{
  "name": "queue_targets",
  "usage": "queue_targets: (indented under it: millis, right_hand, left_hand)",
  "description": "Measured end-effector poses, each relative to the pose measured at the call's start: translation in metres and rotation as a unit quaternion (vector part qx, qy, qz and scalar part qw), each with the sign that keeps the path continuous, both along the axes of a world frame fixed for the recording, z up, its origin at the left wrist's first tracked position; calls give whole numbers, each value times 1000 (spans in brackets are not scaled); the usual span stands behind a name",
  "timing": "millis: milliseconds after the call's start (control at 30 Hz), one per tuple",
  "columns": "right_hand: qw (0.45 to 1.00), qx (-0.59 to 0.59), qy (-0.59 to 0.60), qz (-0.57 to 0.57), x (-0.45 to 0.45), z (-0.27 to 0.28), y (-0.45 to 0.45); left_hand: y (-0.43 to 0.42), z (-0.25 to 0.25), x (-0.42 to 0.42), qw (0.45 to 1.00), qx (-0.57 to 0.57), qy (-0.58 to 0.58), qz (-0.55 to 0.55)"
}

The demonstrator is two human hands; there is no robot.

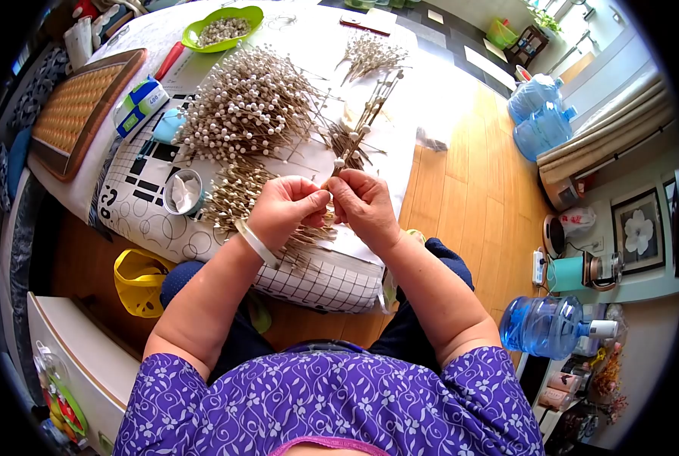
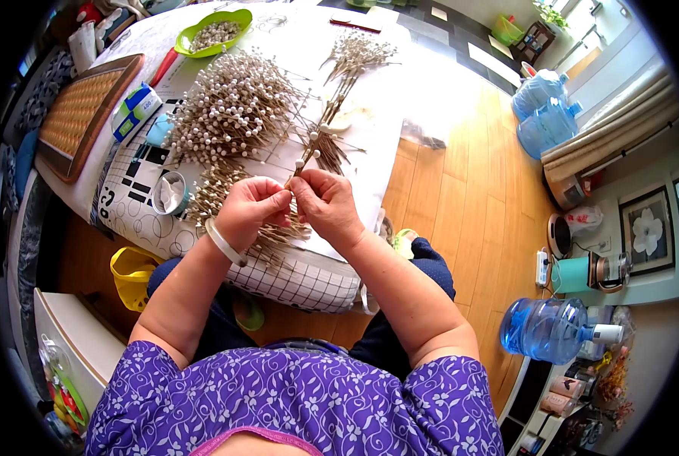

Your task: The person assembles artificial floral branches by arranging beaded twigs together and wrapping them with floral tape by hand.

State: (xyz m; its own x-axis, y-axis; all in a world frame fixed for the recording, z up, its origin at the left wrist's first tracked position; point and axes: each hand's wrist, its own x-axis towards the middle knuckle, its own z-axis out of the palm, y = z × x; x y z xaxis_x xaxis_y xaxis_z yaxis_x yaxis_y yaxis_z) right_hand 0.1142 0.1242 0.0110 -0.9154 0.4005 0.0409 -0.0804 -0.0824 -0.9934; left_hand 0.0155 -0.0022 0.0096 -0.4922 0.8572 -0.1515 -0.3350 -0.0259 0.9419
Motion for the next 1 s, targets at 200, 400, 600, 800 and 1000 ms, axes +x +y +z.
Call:
queue_targets:
  millis: [200, 400, 600, 800, 1000]
  right_hand:
    - [999, -27, -15, 28, -1, 3, 3]
    - [993, -68, -19, 91, 1, 4, 16]
    - [993, -85, -26, 79, 1, 0, 16]
    - [997, -71, -6, 18, 1, -5, 4]
    - [1000, -30, -2, 6, -5, -6, 2]
  left_hand:
    - [-4, 2, -7, 996, -30, -43, -73]
    - [-4, 7, -4, 999, -9, -25, -34]
    - [-3, 2, -4, 1000, -6, -18, -4]
    - [2, -2, 4, 993, -12, 108, 55]
    - [4, -7, 7, 963, -1, 251, 96]
